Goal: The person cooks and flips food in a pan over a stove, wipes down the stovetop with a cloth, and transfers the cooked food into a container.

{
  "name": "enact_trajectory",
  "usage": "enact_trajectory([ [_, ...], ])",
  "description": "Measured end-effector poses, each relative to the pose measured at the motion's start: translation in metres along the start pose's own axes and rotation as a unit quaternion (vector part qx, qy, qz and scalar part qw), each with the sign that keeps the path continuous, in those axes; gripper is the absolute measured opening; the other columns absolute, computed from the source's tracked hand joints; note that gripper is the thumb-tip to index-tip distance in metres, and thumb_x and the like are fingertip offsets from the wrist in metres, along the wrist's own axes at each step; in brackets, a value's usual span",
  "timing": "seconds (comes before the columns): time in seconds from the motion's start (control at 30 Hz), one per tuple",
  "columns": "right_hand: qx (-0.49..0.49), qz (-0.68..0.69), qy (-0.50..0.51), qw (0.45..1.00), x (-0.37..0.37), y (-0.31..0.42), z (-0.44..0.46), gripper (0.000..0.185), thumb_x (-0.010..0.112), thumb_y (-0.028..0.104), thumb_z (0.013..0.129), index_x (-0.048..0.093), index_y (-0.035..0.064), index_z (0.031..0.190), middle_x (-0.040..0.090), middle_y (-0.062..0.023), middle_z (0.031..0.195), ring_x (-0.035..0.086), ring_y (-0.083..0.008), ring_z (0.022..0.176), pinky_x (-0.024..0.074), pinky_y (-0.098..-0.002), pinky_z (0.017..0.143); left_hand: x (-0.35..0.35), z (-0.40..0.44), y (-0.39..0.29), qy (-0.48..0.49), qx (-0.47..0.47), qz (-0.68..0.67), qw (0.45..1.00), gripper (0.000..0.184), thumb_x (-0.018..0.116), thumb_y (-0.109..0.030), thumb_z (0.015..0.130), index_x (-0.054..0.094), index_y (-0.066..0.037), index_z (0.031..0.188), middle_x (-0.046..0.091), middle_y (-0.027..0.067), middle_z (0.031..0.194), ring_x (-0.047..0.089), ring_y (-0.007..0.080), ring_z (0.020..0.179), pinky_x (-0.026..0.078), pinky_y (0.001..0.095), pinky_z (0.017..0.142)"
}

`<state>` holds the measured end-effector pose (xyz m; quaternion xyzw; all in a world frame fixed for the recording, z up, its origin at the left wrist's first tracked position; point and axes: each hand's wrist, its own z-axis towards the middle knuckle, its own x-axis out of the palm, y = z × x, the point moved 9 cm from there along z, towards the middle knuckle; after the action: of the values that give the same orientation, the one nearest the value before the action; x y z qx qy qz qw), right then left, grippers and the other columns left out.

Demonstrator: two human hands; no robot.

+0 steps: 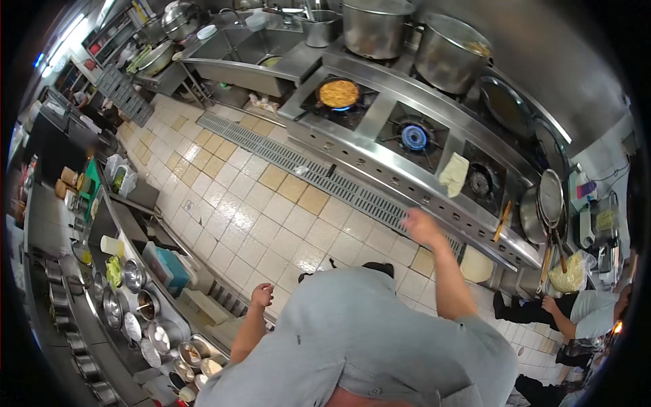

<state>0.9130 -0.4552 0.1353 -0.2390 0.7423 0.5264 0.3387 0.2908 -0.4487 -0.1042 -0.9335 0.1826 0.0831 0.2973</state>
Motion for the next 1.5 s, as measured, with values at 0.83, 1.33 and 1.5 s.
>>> enact_trajectory([
  [0.83,0.256,0.798,-0.065,0.542,0.225,0.164,0.498,0.031,0.044,0.04,0.098,0.045,0.0141,0.08,0.031,0.0041,0.058,0.026,-0.0107,0.046,0.026,-0.0273,0.044,-0.108,-0.009,0.046,-0.131,-0.054,-0.167,0.976,0.017,0.055,-0.016,0.092,0.056,-0.006,0.106,0.06,0.0066,0.089,0.058,0.0185,0.072,0.047,0.0297,0.062],
  [1.33,0.169,0.76,0.056,0.625,0.07,0.13,0.265,0.029,0.044,0.037,0.098,0.043,0.0144,0.08,0.027,0.0079,0.054,0.022,-0.0063,0.041,0.017,-0.0242,0.037,-0.066,0.073,-0.089,0.039,0.052,-0.066,0.996,0.035,0.054,-0.026,0.091,0.046,-0.012,0.122,0.056,0.0074,0.105,0.058,0.0245,0.09,0.046,0.0425,0.067],
  [1.5,0.181,0.746,-0.023,0.641,-0.032,0.075,0.093,0.026,0.046,0.032,0.098,0.043,0.0122,0.081,0.029,0.0071,0.055,0.025,-0.0058,0.042,0.0188,-0.0237,0.036,0.019,0.059,-0.065,0.113,-0.006,0.107,0.988,0.034,0.053,-0.027,0.092,0.05,-0.011,0.121,0.059,0.0079,0.104,0.058,0.0232,0.09,0.046,0.0392,0.065],
])
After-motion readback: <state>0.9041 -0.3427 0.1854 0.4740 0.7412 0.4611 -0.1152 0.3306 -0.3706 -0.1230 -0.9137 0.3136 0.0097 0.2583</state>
